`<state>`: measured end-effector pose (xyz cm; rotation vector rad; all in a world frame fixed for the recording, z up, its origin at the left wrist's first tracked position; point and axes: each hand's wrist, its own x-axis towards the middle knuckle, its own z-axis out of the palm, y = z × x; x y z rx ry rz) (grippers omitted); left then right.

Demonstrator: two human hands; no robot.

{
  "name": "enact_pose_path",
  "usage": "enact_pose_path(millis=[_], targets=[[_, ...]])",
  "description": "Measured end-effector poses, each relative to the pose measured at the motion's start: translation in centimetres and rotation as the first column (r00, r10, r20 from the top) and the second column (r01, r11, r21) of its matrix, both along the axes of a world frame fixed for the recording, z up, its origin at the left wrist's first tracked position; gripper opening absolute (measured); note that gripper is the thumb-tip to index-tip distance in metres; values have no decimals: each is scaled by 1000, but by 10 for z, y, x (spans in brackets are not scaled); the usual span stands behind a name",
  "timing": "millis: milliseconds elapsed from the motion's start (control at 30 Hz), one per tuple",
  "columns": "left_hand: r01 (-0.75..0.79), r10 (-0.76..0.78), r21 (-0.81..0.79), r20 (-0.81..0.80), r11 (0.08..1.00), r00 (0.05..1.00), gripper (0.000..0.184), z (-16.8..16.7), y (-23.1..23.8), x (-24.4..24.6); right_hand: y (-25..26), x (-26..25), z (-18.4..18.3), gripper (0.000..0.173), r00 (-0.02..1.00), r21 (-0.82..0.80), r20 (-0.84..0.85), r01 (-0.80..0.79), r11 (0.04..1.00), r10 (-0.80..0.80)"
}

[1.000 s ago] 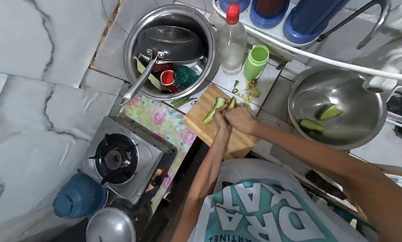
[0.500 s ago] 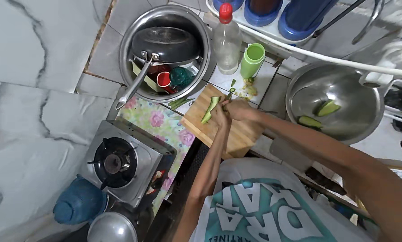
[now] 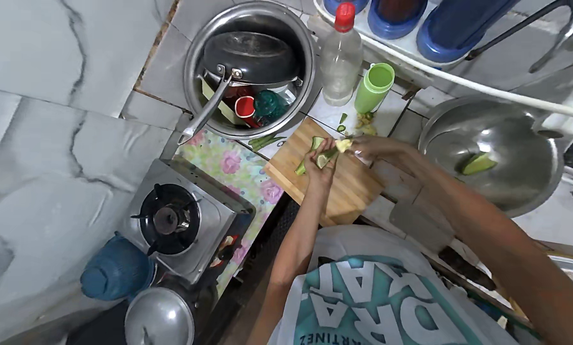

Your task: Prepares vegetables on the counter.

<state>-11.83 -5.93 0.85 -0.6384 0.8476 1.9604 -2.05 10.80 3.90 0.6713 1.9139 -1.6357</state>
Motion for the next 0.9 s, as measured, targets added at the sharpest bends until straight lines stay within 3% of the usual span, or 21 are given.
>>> enact_pose_path(millis=[67, 133, 233, 267, 333, 433, 600, 767, 900], targets=[[-73, 76, -28, 112, 997, 991, 47, -2, -1, 0, 21, 7, -12, 44, 998, 300, 58, -26, 954, 9], [-123, 136, -103, 134, 987, 982, 40, -1, 1, 3, 25, 8, -12, 55, 985, 533, 171, -81, 842, -13], [-162, 183, -149, 142, 976, 973, 35, 1, 6, 7, 16, 5, -14, 38, 976, 770, 204, -116, 628, -70], [-163, 184, -147, 144, 976, 972, 37, 3, 7, 8, 12, 2, -13, 28, 975, 794, 207, -117, 597, -84], [-148, 163, -120, 129, 982, 978, 42, 5, 5, 7, 2, -5, -8, 36, 983, 815, 168, -96, 572, -74], [-67, 78, -111, 100, 992, 992, 45, 2, 1, 7, -26, -10, 12, 38, 993, 769, 117, -79, 634, -18], [194, -194, -91, 9, 977, 981, 50, 13, -3, 12, -65, -16, 26, 25, 954, 661, 263, -285, 694, 141], [362, -358, -70, 72, 929, 931, 65, 9, -4, 8, -76, -8, 16, 16, 956, 787, 177, -280, 550, 232], [350, -340, -164, 85, 922, 936, 38, 13, 6, 11, -80, -10, 21, 15, 950, 775, 224, -309, 552, 217]])
